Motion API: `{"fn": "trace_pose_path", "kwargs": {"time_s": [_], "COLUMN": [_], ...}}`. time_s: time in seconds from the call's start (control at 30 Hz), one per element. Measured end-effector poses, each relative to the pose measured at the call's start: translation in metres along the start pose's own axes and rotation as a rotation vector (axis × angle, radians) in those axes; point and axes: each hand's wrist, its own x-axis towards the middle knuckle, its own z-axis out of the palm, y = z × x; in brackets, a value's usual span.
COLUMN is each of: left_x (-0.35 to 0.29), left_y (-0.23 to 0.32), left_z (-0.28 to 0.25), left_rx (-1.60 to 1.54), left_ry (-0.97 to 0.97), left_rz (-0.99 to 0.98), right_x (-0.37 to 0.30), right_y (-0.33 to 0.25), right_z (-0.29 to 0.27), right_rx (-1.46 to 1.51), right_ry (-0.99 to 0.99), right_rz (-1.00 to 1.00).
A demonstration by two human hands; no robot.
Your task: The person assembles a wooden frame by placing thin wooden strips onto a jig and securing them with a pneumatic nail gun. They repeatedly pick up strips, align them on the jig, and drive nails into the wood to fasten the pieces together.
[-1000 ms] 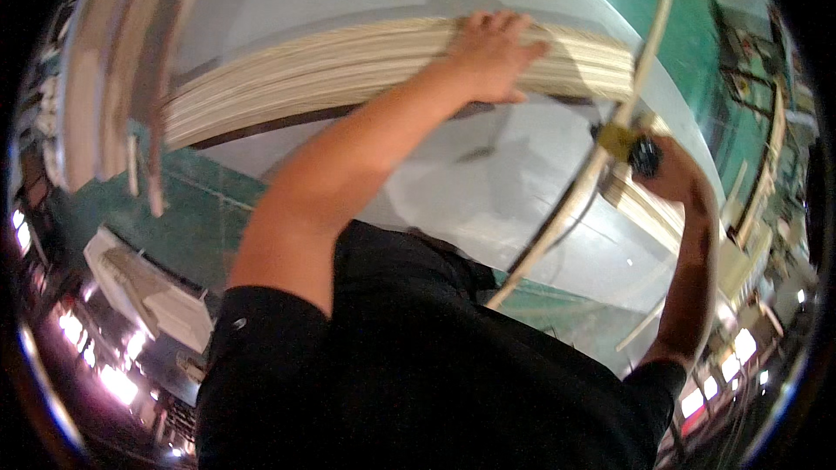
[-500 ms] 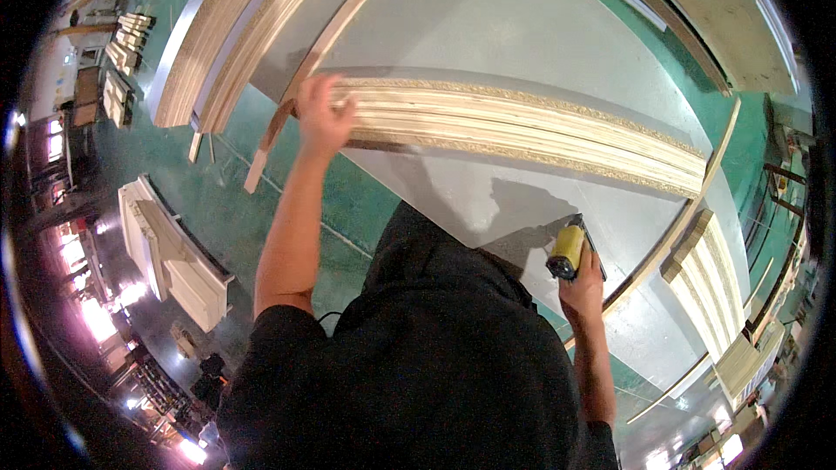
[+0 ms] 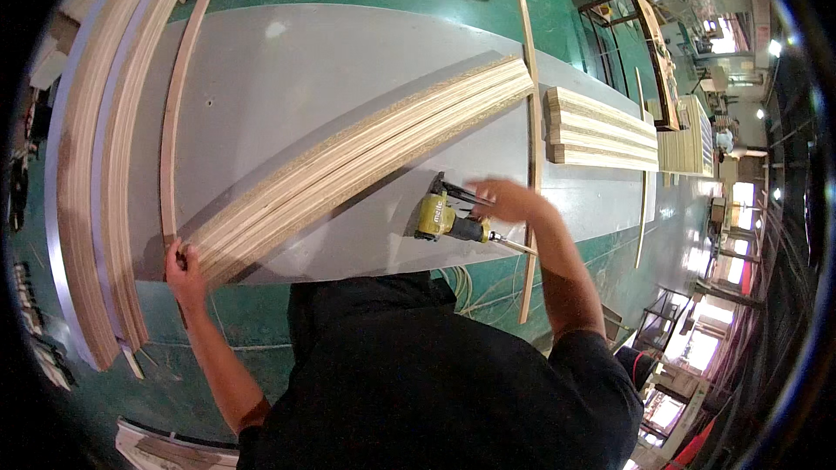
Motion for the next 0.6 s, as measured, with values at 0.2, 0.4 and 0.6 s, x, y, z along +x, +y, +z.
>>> {"fn": "trace_pose_path", "kwargs": {"time_s": [0.2,0.4,0.6], "left_x": [0.009,-0.001,-0.006], "left_y": [-0.006,0.022,0.011], "left_z": [-0.009,-0.023,-0.026], "left_rx": [-0.086,-0.093,-0.062], "left_ry": [0.075,0.136,0.152], "left_rz": [-0.054,-0.141,-0.221], "right_x": [0.096,0.188,0.189], "right_y": [0.108,0.187,0.189], "right_z": [-0.125,-0.186,-0.194], "right_rx": [-0.093,0.026,0.059], "right_ry": [0.888,0.797,0.786], "right_rz": [0.133,0.116,-0.034]}}
